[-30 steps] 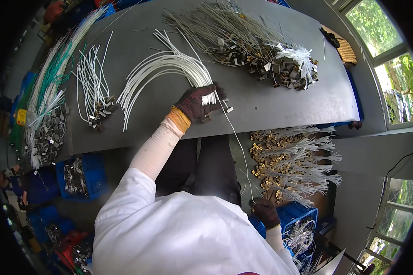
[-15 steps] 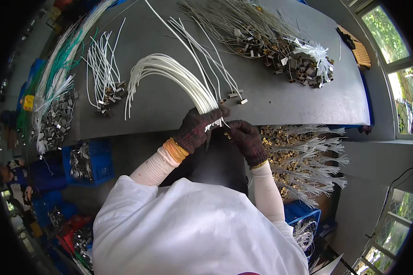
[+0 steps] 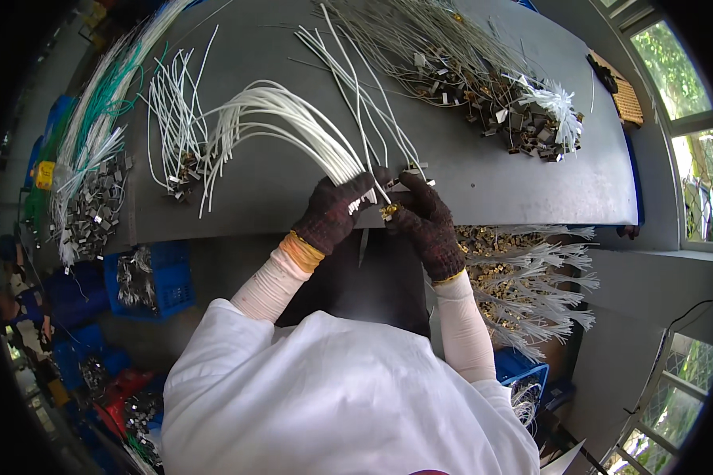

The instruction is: Manually organizing and bundling curved white wire components at a workbench.

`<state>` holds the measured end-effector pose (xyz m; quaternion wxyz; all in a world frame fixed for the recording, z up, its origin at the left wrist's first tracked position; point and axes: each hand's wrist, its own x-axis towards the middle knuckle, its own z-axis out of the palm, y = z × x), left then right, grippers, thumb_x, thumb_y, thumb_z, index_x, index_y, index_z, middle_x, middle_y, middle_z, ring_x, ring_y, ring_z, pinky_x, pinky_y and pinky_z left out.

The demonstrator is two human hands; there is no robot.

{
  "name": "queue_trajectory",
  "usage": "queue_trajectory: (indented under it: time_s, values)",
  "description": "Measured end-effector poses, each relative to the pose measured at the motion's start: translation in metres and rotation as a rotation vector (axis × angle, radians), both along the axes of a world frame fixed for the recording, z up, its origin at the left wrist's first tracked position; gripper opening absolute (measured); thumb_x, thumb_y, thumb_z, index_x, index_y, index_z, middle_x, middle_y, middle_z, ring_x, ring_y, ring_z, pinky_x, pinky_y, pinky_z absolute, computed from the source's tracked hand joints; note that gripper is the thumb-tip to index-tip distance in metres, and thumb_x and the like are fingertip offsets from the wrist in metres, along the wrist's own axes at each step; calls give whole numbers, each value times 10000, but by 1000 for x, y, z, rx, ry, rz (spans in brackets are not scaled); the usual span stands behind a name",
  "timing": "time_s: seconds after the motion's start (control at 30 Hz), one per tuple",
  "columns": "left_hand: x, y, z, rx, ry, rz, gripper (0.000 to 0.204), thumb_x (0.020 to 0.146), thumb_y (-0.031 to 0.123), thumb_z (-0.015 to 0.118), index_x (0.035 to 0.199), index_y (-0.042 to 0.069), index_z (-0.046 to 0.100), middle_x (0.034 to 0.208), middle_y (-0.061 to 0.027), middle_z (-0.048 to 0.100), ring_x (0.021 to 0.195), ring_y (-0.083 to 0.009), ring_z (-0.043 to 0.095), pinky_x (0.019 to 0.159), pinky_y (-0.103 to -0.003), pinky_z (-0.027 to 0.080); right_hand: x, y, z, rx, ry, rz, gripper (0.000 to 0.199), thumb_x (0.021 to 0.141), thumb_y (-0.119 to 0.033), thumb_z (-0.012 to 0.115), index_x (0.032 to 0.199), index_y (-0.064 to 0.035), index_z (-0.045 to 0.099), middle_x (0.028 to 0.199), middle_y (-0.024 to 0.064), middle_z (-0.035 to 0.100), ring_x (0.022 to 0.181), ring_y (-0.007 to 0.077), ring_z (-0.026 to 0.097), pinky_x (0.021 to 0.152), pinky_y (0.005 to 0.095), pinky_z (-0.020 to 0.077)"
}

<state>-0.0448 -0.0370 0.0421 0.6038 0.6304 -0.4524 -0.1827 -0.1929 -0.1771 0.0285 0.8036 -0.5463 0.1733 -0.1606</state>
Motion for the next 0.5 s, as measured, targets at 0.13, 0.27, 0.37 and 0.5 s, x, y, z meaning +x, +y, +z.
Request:
queue_trajectory:
  time_s: [0.13,0.27,0.37,0.5]
  values:
    - [-3,-1,-9,71,-222,64,244,956,92,626,1179,2,670,1102,-87,709,1026,-162,666,869,-311,551,15,-6,0,34,72,7,628,874,-88,726,1426,8,441,1142,148,667,853,187,659,757,324,560]
    - [0,-8,-11,68,109,20,245,950,126,646,1160,3,675,1083,-77,704,999,-145,664,856,-297,550,27,-10,-10,69,-21,-12,608,876,-66,704,1421,11,447,1159,162,665,855,205,664,770,331,564]
    - [6,-13,-32,-92,379,60,261,939,178,668,1138,9,684,1024,-59,703,940,-137,669,813,-280,555,37,-14,-9,53,25,-44,589,892,-90,695,1416,16,448,1176,168,661,868,217,670,772,335,565]
    - [26,-10,-35,67,719,277,262,936,279,684,1063,51,714,930,-27,699,821,-112,666,704,-274,564,27,-62,-15,-30,179,-327,571,925,-146,674,1413,34,437,1188,172,647,892,242,682,767,349,569]
